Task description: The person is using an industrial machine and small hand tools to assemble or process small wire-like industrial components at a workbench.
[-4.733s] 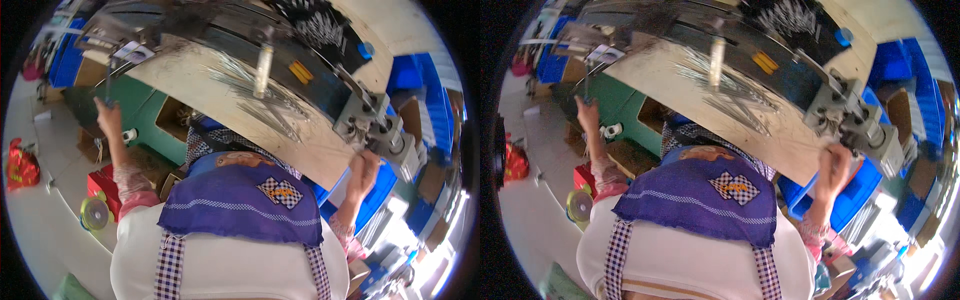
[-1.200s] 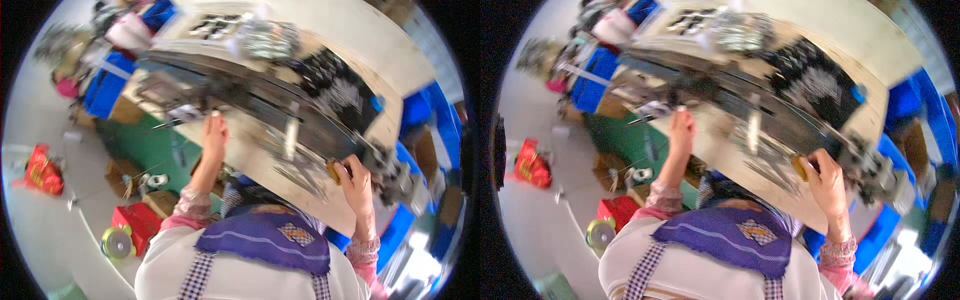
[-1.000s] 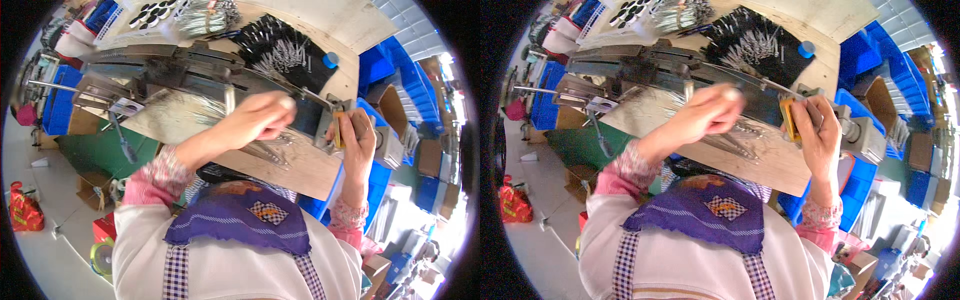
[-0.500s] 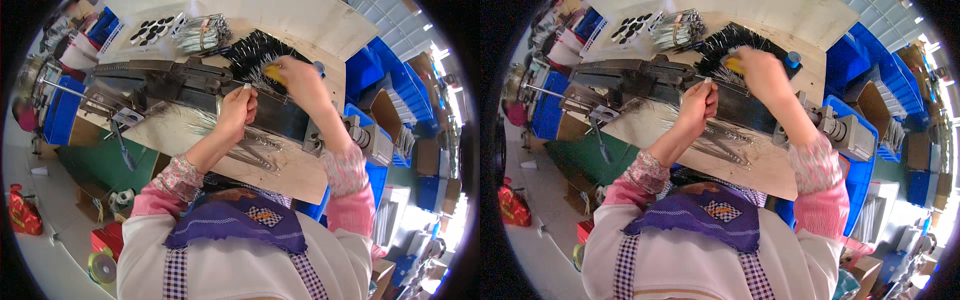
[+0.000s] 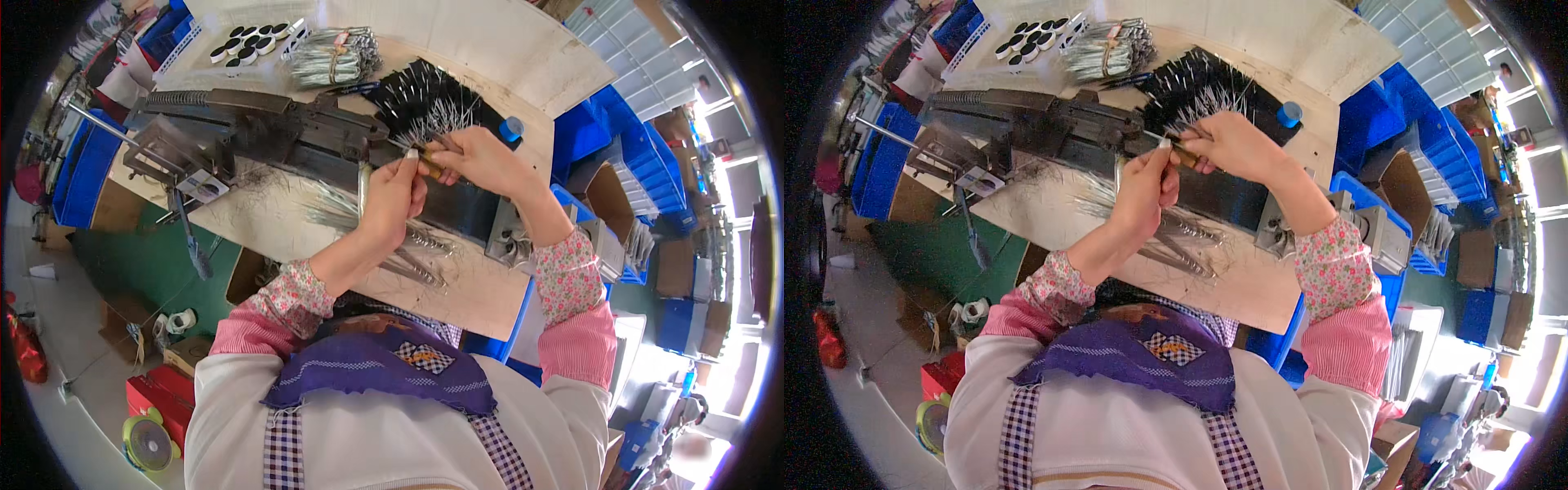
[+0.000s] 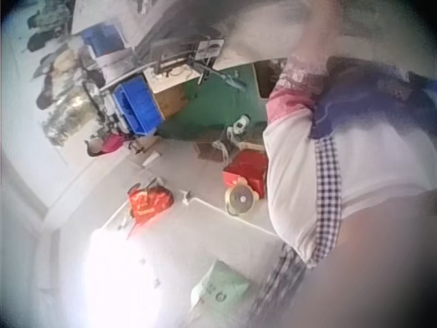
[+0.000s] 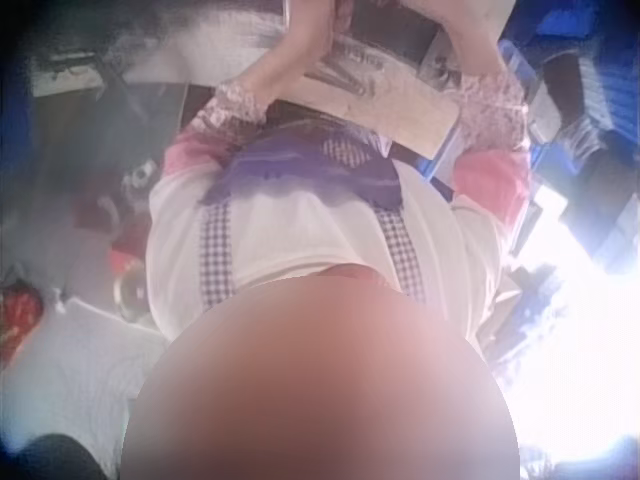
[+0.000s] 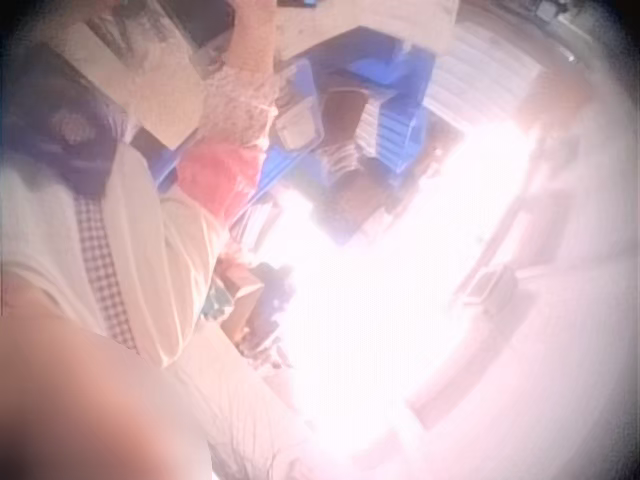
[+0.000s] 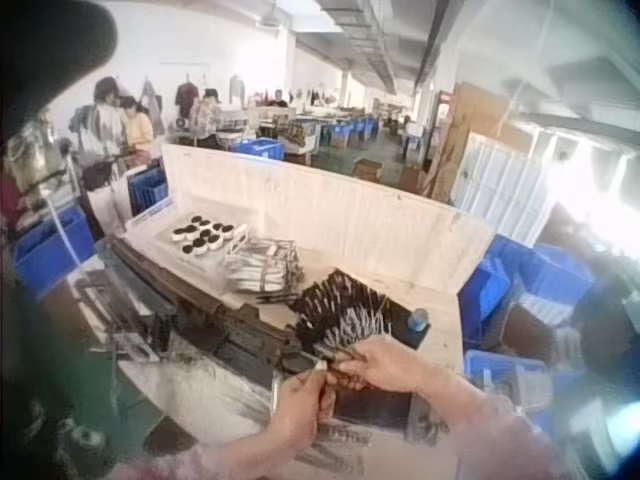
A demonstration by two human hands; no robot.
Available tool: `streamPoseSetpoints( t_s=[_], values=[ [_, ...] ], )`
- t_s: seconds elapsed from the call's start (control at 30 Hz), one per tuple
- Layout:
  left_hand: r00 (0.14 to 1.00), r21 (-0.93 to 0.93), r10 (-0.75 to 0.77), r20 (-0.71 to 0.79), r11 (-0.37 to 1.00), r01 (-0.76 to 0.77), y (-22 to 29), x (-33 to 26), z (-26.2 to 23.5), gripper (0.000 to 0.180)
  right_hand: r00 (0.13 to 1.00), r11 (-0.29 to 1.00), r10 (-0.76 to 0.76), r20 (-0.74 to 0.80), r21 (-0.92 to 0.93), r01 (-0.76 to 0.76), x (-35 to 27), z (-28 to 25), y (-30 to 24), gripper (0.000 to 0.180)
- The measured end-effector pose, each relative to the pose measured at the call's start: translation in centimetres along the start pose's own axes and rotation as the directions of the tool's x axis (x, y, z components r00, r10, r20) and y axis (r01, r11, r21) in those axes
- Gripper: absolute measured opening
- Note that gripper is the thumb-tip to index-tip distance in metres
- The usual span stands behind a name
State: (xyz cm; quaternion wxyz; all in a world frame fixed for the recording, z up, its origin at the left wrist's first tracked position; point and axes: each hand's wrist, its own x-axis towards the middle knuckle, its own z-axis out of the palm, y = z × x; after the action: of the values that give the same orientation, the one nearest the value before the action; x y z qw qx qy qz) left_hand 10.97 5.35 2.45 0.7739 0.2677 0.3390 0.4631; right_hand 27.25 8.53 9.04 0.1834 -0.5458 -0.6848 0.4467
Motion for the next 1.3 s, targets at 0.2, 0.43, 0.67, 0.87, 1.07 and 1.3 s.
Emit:
streamPoseSetpoints(
  t_s=[0.2,0.43,0.67,0.87,1.07,1.3],
  values=[
    [0.999,-0.057,-0.042,0.029,0.997,0.044,-0.6,-0.3,0.4,0.029,0.998,0.963,0.062,0.01,0.262,-0.062,-0.7,-1.2,0.4,0.03],
    [0.937,-0.125,-0.062,0.345,0.986,0.111,-1.0,0.3,0.9,0.062,0.966,0.919,0.117,0.232,0.344,-0.194,0.8,-2.2,0.7,0.029],
    [0.925,-0.565,-0.195,0.327,0.744,0.357,3.3,0.3,-0.1,0.072,0.864,0.447,-0.502,-0.032,-0.865,0.227,-2.1,-3.2,1.8,0.036],
    [0.962,-0.572,-0.097,0.255,0.787,0.231,1.8,-0.3,-0.4,0.075,0.793,0.726,-0.544,-0.275,-0.627,0.281,-1.6,2.8,-1.6,0.034],
    [0.977,-0.493,-0.04,0.21,0.858,0.141,1.8,-1.5,-0.2,0.07,0.862,0.917,-0.339,-0.377,-0.337,0.214,-1.3,0.7,-0.5,0.016],
    [0.974,-0.439,-0.005,0.225,0.892,0.106,2.4,-1.1,-0.7,0.061,0.856,0.841,-0.418,-0.304,-0.486,0.238,-0.6,0.8,-0.4,0.011]
  ],
)
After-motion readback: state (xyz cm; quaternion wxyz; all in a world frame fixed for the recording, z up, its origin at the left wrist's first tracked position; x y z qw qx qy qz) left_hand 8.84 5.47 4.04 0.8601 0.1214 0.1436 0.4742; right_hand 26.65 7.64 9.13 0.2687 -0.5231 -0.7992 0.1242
